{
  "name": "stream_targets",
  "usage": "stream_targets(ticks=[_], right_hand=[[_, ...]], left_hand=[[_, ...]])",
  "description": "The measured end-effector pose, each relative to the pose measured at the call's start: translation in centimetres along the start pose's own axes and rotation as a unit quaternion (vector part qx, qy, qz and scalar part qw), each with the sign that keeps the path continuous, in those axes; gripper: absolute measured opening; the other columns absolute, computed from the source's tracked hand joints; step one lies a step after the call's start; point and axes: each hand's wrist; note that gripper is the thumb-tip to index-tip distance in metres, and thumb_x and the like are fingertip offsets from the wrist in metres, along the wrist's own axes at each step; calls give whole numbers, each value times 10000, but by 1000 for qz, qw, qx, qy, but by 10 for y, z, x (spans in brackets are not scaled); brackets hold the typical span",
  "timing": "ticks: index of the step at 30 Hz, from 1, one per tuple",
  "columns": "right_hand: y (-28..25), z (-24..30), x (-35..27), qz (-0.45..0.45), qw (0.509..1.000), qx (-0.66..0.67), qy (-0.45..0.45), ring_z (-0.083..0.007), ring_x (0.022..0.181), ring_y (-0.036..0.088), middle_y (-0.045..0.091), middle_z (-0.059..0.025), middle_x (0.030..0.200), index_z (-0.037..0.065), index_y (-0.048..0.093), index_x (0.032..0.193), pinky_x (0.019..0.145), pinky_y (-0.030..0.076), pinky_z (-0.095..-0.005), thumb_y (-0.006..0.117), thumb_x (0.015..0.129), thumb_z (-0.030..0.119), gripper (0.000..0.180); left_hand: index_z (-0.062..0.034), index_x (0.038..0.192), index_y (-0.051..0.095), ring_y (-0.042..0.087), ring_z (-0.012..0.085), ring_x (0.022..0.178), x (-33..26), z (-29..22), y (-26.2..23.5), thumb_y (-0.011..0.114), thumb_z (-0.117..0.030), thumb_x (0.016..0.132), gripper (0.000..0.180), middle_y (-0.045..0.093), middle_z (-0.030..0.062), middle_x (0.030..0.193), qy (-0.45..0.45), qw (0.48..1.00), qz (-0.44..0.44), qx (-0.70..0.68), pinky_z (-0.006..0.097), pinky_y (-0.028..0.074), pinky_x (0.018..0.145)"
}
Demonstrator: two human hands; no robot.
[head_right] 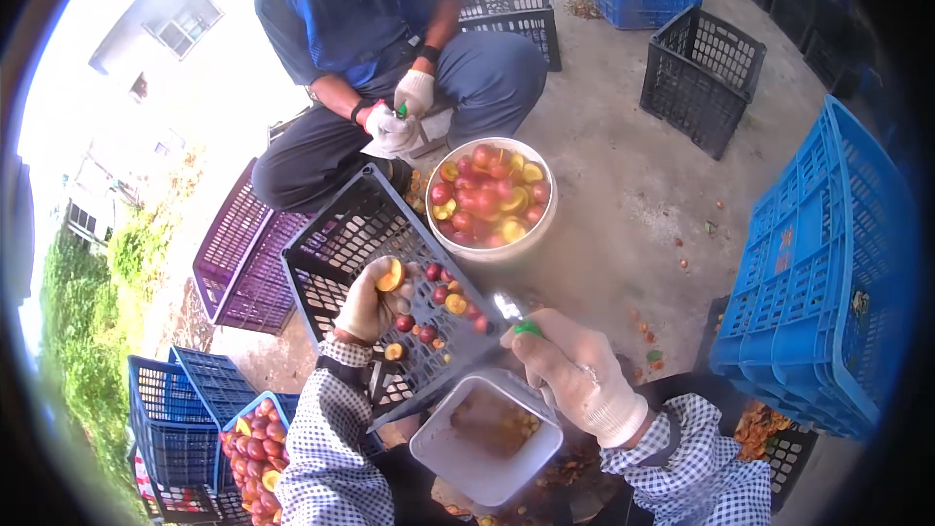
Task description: Cutting plums and sorting them into containers for processing.
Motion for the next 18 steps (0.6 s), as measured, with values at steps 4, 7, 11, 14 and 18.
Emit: stream_targets(ticks=[4,7,11,14,18], right_hand=[[10,-5,2,-35,984,-113,-134,-104,536,488,524,-13,641,34,635,1039,520,379,-245,548,988,504,481],[6,-14,8,-107,901,-270,-323,-247,632,610,589,-109,713,26,613,1033,588,471,-352,524,1012,420,404],[15,-1,-6,-134,841,-356,-386,-373,719,651,646,-171,775,47,594,964,596,503,-431,601,967,325,279],[23,-12,-8,-146,806,-484,-308,-371,678,653,630,-163,748,61,570,915,560,517,-439,631,941,305,253],[29,-19,-9,-144,796,-503,-305,-364,655,657,633,-155,748,65,556,892,546,527,-448,645,922,292,245]], left_hand=[[-2,1219,553,616,111,671,-49,-17,81,438,-395,1047,445,639,71,957,110,989,82,59,205,526,580],[2,1237,574,573,80,715,-78,-11,137,326,-447,1072,539,612,28,922,121,986,79,81,172,437,574],[-53,1148,664,529,41,607,-96,16,168,396,-420,1044,467,641,16,901,152,971,-5,186,182,415,514],[-63,1099,676,539,47,630,-101,33,178,402,-436,1041,467,632,2,855,144,968,-98,183,188,403,524],[-45,987,657,585,99,718,-80,63,156,398,-461,1037,493,634,35,858,210,972,-82,64,222,452,617]])
Point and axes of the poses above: each hand's wrist, its own x-axis towards the middle knuckle, its own y-axis out of the palm, z = x × y
